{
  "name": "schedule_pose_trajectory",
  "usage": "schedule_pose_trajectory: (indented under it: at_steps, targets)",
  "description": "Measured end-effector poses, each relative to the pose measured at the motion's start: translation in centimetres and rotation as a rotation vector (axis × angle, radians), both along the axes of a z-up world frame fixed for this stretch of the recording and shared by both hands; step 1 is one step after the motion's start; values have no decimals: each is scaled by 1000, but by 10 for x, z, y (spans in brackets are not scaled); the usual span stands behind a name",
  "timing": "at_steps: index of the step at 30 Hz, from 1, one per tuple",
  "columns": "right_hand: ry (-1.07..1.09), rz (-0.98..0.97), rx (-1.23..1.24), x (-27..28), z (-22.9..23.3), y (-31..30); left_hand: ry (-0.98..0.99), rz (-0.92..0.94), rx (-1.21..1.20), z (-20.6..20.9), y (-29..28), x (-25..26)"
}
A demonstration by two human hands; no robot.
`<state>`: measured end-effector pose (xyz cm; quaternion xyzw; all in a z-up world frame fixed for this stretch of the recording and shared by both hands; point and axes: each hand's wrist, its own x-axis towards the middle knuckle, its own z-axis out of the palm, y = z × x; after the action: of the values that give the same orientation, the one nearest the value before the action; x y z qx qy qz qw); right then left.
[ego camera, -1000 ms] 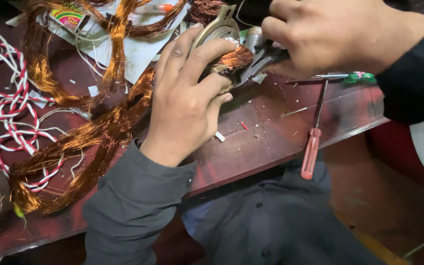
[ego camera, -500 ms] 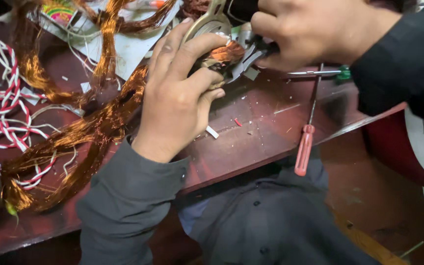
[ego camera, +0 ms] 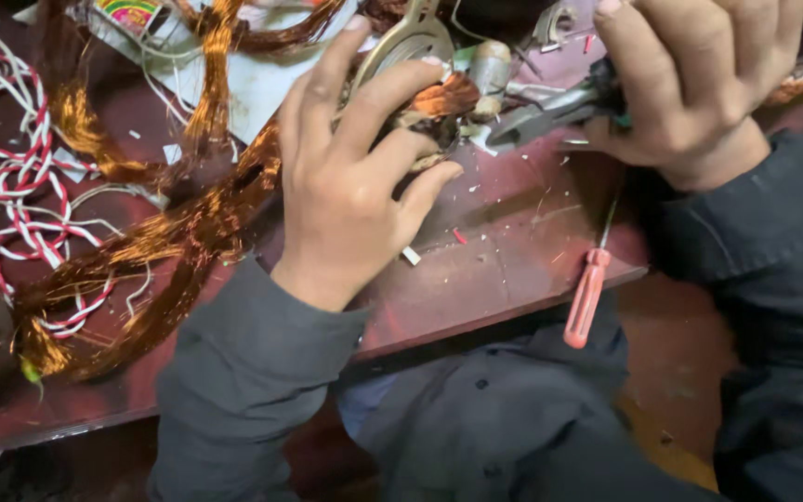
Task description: The person removes copper windings from a circular electrical component using pliers and a hammer. They repeatedly cut, pull, and hammer the wires to detach them from the stator slots, leaving the component partially stripped by the end of the clip.
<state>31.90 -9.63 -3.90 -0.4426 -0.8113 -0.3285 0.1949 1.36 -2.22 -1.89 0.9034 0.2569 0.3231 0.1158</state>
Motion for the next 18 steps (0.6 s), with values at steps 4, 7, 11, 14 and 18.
schedule_pose_trajectory:
  at_steps: [4, 7, 11, 14, 18]
  targets:
    - [152, 48, -66, -5, -4, 3, -19, 41, 28, 1, -3, 6]
    - [160, 104, -91, -14, 0, 3, -44, 51, 15, -3, -6, 11]
    - [152, 129, -86, -25, 7, 6, -15, 94, 103, -4, -6, 15]
    - [205, 114, -112, -28, 7, 4, 19, 142, 170, -4, -7, 18]
    - [419, 113, -241, -22, -8, -4, -8, 165, 162, -12, -11, 18]
